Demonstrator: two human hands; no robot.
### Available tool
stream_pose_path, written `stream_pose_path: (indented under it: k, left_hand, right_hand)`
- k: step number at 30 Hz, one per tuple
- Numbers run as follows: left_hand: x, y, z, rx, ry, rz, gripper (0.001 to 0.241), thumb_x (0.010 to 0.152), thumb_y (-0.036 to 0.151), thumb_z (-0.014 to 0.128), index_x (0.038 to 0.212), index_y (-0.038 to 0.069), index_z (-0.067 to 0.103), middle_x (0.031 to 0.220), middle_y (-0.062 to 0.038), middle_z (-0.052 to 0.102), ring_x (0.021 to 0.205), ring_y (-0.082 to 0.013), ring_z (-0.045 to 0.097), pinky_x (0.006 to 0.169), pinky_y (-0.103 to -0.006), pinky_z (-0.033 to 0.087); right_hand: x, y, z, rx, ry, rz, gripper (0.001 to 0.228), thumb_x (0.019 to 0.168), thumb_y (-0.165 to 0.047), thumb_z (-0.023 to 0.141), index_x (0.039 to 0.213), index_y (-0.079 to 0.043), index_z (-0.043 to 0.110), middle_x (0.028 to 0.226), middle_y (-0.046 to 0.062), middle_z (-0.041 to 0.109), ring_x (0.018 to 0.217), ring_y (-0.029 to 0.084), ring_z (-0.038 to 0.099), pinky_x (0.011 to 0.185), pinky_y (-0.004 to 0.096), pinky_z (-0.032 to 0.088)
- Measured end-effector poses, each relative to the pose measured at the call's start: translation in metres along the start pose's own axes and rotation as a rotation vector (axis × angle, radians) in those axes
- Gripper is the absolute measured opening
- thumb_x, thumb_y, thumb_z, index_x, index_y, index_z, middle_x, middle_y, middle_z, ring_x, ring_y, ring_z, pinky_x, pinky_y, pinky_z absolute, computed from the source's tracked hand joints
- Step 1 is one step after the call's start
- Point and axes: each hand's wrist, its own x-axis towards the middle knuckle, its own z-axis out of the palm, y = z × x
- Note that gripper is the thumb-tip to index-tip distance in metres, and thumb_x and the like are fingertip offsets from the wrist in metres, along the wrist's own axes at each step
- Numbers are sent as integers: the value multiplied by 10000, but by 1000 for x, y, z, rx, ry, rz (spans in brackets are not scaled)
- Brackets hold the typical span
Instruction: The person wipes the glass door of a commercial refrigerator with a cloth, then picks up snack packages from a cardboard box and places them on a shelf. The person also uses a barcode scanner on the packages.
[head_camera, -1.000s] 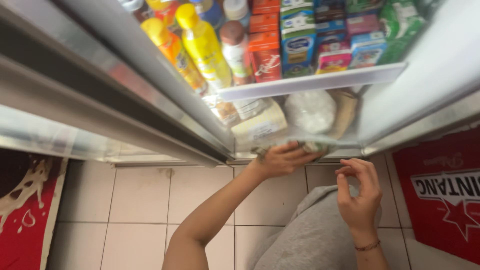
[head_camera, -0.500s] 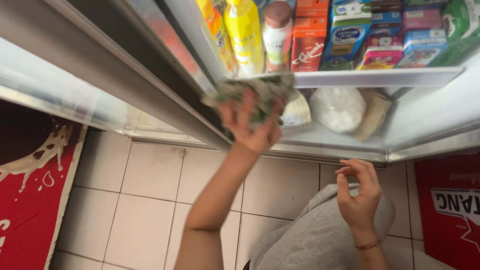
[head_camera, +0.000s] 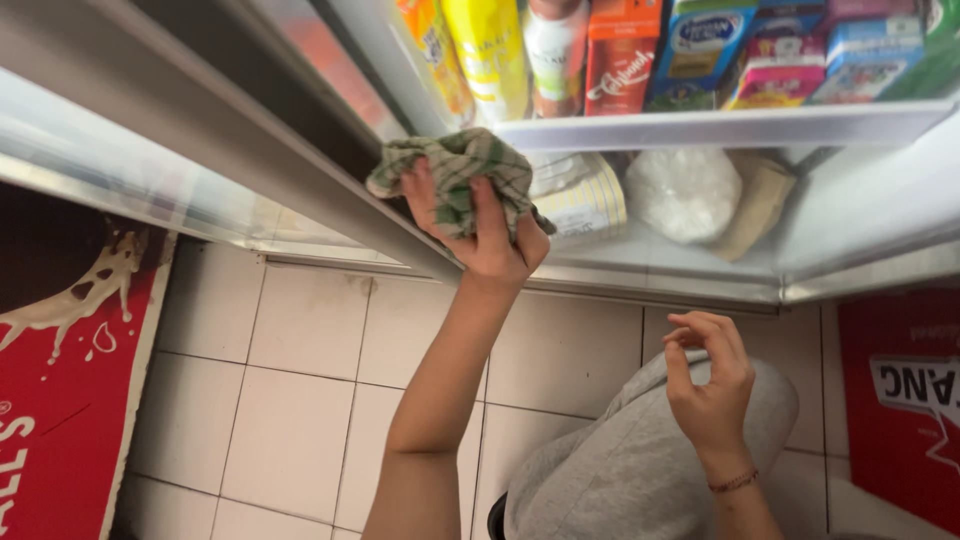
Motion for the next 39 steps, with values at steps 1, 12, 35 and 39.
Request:
stream_pose_path:
  k: [1,12,35,39]
  left_hand:
    - [-6,0,3,9,13,-45,480,964,195,581,1422,62,531,1591,-347,256,1504,-566,261,1271,-719,199]
    - [-255,1,-44,32,-909,39,353,851,58,647,1156,170,783,1633,-45,395,1289,-347,481,1199,-602,321]
    - [-69,141,77,-345,-801,966,351,914,226,653,1218,114,787,1483,4,581,1400,-122,502,1237,-308,332]
    - [-56,160,82,-335,-861,1026,302,848,236,659,1087,118,800,1504,41,594,1383,-112,517,1206,-302,332]
  right_hand:
    - [-2,0,0,-3,-6,8,233,900,61,644,1115,-20,680,1112,86,664,894,161,708,806,295,580]
    - [-24,23,-22,-78,19,148,221,866,22,657,1074,-41,701,1000,62,692,863,160,689,789,304,561]
    - [-46,64,-79,-23,326,265,209,890,-9,624,1080,-31,708,1022,61,712,863,165,711,809,297,584]
    - [-58,72,-91,12,376,326,216,874,-10,627,1072,-30,711,1018,70,718,848,167,717,784,303,591]
